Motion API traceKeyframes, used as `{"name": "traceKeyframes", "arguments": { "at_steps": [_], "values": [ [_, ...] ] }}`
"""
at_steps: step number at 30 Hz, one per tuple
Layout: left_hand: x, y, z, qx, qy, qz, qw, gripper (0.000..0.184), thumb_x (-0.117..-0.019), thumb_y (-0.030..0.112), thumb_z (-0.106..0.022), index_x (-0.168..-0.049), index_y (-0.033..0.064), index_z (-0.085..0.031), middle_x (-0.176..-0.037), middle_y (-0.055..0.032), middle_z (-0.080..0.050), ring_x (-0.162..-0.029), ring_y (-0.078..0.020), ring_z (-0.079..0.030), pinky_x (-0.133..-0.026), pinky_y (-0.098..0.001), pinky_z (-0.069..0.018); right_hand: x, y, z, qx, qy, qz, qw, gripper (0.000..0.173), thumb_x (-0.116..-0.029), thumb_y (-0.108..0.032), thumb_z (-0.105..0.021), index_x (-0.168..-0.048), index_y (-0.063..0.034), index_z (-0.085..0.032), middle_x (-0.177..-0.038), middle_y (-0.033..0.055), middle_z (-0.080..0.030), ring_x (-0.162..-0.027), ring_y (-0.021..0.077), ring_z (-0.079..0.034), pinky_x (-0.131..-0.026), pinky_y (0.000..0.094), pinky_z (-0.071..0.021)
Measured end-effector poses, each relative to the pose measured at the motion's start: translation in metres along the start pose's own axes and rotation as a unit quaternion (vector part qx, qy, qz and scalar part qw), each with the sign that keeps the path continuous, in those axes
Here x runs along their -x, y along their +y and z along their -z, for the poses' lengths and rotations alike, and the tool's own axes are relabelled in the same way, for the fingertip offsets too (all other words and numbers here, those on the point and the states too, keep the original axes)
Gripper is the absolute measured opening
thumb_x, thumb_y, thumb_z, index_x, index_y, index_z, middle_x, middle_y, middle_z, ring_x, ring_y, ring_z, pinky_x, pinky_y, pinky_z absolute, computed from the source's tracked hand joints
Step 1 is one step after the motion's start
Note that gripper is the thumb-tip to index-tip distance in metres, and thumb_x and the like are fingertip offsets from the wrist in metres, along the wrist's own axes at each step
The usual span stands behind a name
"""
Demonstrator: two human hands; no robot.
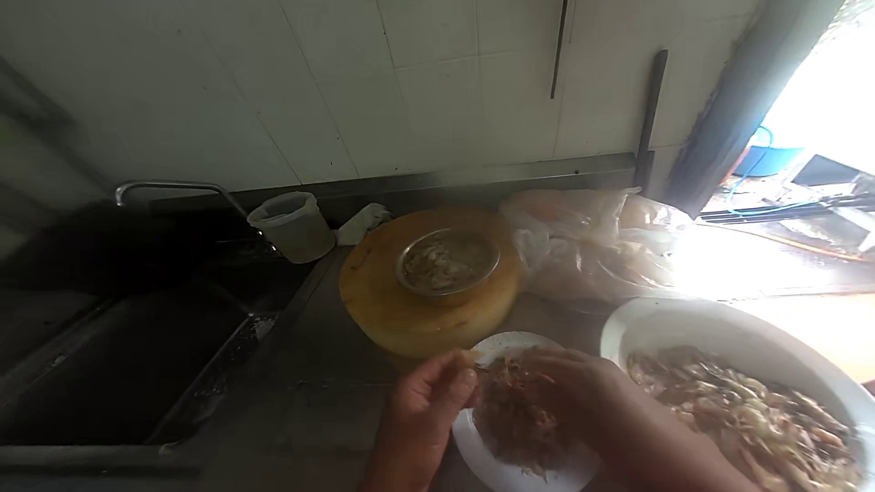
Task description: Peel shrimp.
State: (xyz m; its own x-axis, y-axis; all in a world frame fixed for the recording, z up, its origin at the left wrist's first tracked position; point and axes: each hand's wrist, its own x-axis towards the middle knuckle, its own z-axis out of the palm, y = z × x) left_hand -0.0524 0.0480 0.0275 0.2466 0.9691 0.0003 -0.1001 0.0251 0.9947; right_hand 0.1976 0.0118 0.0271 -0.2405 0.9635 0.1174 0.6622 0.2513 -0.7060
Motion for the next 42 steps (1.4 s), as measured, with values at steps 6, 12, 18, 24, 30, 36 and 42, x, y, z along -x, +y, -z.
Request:
{"name": "traceKeyframes", "arguments": {
  "at_steps": [6,12,18,24,30,36,42],
  "values": [
    [0.007,-0.007,-0.025,-0.030,-0.085,-0.033,0.995,0.026,-0.0952,0.009,-0.071,-0.119,-0.0028,-0.070,-0.106,-0.0155,-0.074,-0.091,-0.0269,-0.074,-0.083,-0.0405,-0.0645,0.012,-0.006,-0.015,-0.179,0.037,0.005,0.983,0.021,-0.0985,-0.034,-0.071,-0.111,-0.0176,-0.077,-0.098,-0.0064,-0.075,-0.084,0.0053,-0.072,-0.075,0.0268,-0.0640],
    [0.011,-0.018,-0.039,0.049,-0.034,0.019,0.998,0.024,-0.0949,0.005,-0.069,-0.115,-0.0076,-0.070,-0.098,-0.0193,-0.073,-0.084,-0.0267,-0.074,-0.079,-0.0400,-0.0642,0.029,0.003,-0.030,-0.144,0.140,0.014,0.980,0.016,-0.1001,-0.031,-0.069,-0.099,-0.0178,-0.077,-0.087,-0.0081,-0.073,-0.071,0.0028,-0.070,-0.063,0.0230,-0.0631],
    [0.004,-0.019,-0.028,0.093,0.070,0.043,0.992,0.021,-0.0998,0.007,-0.063,-0.116,-0.0058,-0.069,-0.100,-0.0190,-0.072,-0.086,-0.0258,-0.072,-0.081,-0.0401,-0.0627,0.049,0.007,-0.028,-0.071,0.242,-0.016,0.967,0.013,-0.0995,-0.026,-0.069,-0.099,-0.0165,-0.077,-0.089,-0.0078,-0.075,-0.072,0.0026,-0.071,-0.063,0.0236,-0.0630],
    [-0.001,-0.021,-0.017,0.073,0.031,-0.010,0.997,0.027,-0.0894,0.007,-0.077,-0.114,-0.0033,-0.073,-0.112,-0.0199,-0.072,-0.098,-0.0278,-0.071,-0.088,-0.0402,-0.0606,0.040,0.006,-0.032,-0.063,0.134,-0.027,0.989,0.029,-0.0976,-0.029,-0.070,-0.124,-0.0174,-0.074,-0.130,0.0021,-0.068,-0.118,0.0106,-0.066,-0.096,0.0309,-0.0594],
    [0.016,-0.032,-0.048,-0.084,-0.032,-0.189,0.978,0.027,-0.0821,-0.002,-0.082,-0.108,0.0028,-0.077,-0.115,-0.0131,-0.071,-0.103,-0.0238,-0.072,-0.085,-0.0347,-0.0653,0.024,0.001,-0.041,-0.429,0.146,-0.006,0.891,0.023,-0.0986,-0.012,-0.069,-0.118,0.0004,-0.069,-0.101,0.0106,-0.074,-0.086,0.0237,-0.075,-0.077,0.0412,-0.0671],
    [0.030,-0.037,-0.056,-0.131,-0.046,-0.215,0.967,0.027,-0.0822,-0.003,-0.080,-0.109,0.0025,-0.076,-0.113,-0.0107,-0.071,-0.099,-0.0195,-0.072,-0.081,-0.0319,-0.0659,0.030,0.006,-0.044,-0.453,0.195,-0.010,0.870,0.013,-0.0908,-0.001,-0.070,-0.103,0.0023,-0.074,-0.091,0.0128,-0.075,-0.077,0.0219,-0.075,-0.069,0.0384,-0.0665],
    [0.033,-0.028,-0.052,0.180,-0.063,0.066,0.979,0.023,-0.0946,-0.001,-0.066,-0.117,-0.0055,-0.069,-0.101,-0.0198,-0.073,-0.086,-0.0266,-0.074,-0.081,-0.0438,-0.0636,0.031,0.014,-0.038,-0.410,0.222,-0.014,0.884,0.008,-0.0899,-0.005,-0.066,-0.092,-0.0045,-0.073,-0.083,0.0073,-0.071,-0.067,0.0185,-0.069,-0.059,0.0366,-0.0631]
  ]
}}
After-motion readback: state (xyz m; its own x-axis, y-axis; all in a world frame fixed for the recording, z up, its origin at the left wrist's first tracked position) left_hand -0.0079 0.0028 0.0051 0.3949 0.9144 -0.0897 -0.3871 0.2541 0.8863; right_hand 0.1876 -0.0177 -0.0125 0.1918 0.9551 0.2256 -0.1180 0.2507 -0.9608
